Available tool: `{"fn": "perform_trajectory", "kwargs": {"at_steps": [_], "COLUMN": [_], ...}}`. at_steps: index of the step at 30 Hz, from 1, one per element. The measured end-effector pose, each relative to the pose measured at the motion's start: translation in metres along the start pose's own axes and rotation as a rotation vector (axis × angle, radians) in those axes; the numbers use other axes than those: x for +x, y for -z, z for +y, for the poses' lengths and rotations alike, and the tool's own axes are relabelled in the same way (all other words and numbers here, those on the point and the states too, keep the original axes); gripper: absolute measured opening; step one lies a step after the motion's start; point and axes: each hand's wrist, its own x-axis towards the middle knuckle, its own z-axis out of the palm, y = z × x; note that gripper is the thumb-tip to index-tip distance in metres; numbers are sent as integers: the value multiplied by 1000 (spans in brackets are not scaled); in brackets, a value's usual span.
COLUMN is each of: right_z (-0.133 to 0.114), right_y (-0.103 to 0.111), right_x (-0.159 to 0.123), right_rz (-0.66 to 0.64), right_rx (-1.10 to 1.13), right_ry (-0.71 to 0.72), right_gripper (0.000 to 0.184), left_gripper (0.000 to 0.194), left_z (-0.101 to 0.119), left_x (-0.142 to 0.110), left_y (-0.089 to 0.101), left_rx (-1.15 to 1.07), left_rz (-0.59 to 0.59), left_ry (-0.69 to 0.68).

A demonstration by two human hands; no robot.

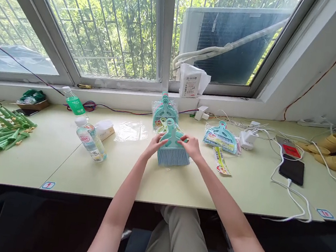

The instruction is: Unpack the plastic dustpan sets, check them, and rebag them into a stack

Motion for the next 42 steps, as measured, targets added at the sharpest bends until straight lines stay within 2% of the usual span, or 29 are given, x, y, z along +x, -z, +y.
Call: {"fn": "perform_trajectory", "kwargs": {"at_steps": [2, 4, 7, 9, 12, 14, 16, 20, 23, 25, 27, 29, 31, 33, 35, 37, 38, 40, 42], "right_z": [-5, -10, -15, -13, -3, 5, 12, 17, 15, 16, 24, 42, 70, 102, 130, 148, 153, 158, 157], "right_y": [-11, -13, -4, 3, 6, 3, -4, -17, -22, -18, -4, 21, 55, 90, 118, 135, 140, 143, 141], "right_x": [-3, -7, -7, -2, 7, 9, 8, 3, 0, -1, -3, -5, -9, -13, -16, -18, -18, -18, -18], "right_rz": [29, 81, 153, 17, -336, -402, -337, -170, -136, -153, -129, -40, 103, 161, 26, -156, -204, -194, -116], "right_rx": [-52, -128, -194, -69, 300, 475, 542, 489, 493, 541, 544, 412, 75, -285, -484, -544, -555, -556, -524], "right_ry": [81, 127, 163, 157, 60, -37, -132, -266, -248, -218, -184, -102, 14, 23, -3, -38, -54, -71, -62], "right_gripper": [24, 22, 34, 44, 41, 39, 38, 39, 40, 40, 38, 35, 29, 26, 33, 30, 24, 13, 10], "left_gripper": [59, 53, 46, 45, 46, 46, 46, 42, 38, 39, 42, 46, 48, 52, 55, 59, 61, 62, 63], "left_z": [2, 3, 6, 8, 8, 5, 1, -1, 4, 6, 5, 1, -4, -7, -9, -10, -10, -10, -11], "left_x": [-1, -2, -3, -5, -5, -5, -4, -3, -5, -8, -9, -9, -7, -5, -3, -1, -1, 0, 0], "left_y": [-2, -4, -8, -11, -17, -20, -21, -21, -17, -12, -9, -7, -7, -9, -10, -10, -10, -9, -7], "left_rx": [28, 44, 13, -17, -12, 15, 46, 93, 113, 108, 61, -3, -53, -100, -137, -161, -168, -173, -172], "left_rz": [-19, 2, 10, -20, -74, -90, -84, -45, -55, -121, -220, -288, -286, -242, -189, -149, -136, -115, -91], "left_ry": [-31, -30, 1, 18, 10, -6, -11, -16, -5, 39, 98, 145, 168, 163, 142, 135, 138, 143, 136]}}
